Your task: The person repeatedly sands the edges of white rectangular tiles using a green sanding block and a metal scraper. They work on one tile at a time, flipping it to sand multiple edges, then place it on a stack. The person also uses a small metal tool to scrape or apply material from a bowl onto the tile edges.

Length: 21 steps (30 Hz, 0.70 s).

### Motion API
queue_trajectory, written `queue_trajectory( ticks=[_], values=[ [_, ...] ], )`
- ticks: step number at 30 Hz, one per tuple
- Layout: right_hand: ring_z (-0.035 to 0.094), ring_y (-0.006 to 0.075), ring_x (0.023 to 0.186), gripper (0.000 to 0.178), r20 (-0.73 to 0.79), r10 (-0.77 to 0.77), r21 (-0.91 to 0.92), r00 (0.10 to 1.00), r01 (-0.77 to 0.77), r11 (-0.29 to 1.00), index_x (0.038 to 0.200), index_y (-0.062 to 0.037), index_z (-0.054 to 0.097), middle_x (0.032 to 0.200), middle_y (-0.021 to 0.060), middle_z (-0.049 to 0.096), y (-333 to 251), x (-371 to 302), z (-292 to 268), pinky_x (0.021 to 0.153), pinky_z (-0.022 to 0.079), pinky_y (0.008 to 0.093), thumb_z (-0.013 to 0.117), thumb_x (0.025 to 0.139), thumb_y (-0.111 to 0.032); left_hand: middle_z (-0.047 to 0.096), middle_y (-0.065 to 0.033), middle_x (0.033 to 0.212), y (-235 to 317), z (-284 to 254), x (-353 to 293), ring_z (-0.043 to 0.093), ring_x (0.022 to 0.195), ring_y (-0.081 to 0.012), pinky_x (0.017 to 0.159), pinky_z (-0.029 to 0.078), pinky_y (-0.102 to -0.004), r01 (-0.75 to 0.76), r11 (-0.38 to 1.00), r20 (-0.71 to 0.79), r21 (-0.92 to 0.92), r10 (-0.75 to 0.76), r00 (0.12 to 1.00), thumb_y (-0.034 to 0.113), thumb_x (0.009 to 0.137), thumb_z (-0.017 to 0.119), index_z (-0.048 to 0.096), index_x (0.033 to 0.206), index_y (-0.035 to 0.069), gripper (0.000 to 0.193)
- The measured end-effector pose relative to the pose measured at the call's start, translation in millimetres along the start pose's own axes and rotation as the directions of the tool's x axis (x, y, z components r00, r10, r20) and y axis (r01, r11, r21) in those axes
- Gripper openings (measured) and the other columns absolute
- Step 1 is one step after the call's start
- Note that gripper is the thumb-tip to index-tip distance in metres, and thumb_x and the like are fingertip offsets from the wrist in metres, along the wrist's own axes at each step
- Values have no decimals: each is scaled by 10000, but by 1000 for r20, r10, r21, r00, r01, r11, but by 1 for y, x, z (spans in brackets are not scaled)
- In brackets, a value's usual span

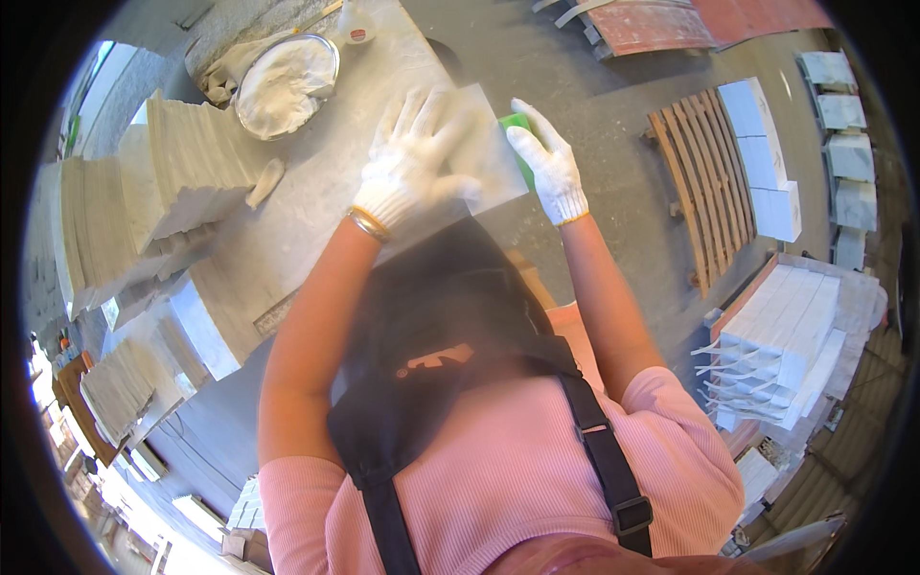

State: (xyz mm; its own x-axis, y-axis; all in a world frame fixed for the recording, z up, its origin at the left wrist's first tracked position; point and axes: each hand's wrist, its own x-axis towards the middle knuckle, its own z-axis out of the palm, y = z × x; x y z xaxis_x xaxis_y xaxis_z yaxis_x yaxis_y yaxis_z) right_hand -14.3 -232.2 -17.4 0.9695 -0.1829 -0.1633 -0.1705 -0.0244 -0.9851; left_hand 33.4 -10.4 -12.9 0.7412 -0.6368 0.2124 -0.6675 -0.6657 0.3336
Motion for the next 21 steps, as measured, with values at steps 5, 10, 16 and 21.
queue_trajectory(
  ticks=[5,10,16,21],
  values=[
    [575,167,1270,520,20,107,153,994,-108,982,1473,-27,547,1420,99,609,8,0,-21,1078,441,318,640,1018,-261,418,-246,1552,11,-8,-4,343,1453,-486,1194,274,-581,55,998,-50,-41,-57,997,711,771,686,582,1441,166,869],
    [654,232,1137,689,129,221,436,967,-255,863,1549,-124,450,1374,111,628,19,-33,-53,913,561,428,506,1027,-569,451,-231,1524,40,-5,-23,370,1440,-460,1172,299,-579,341,940,-109,24,-336,935,609,734,781,621,1393,166,810],
    [655,295,1150,721,184,153,678,971,-238,696,1537,-107,447,1365,159,622,31,-39,-55,881,578,430,519,1009,-594,493,-215,1468,35,-17,-27,361,1438,-459,1165,302,-582,268,956,-147,117,-251,957,508,646,858,665,1239,93,750],
    [660,287,1153,738,375,66,601,925,-297,743,1519,-41,450,1354,162,628,0,-45,-52,867,590,450,547,1005,-560,459,-227,1504,18,-19,1,313,1470,-455,1214,251,-570,23,999,25,46,-24,999,446,651,862,584,1337,15,857]
  ],
)
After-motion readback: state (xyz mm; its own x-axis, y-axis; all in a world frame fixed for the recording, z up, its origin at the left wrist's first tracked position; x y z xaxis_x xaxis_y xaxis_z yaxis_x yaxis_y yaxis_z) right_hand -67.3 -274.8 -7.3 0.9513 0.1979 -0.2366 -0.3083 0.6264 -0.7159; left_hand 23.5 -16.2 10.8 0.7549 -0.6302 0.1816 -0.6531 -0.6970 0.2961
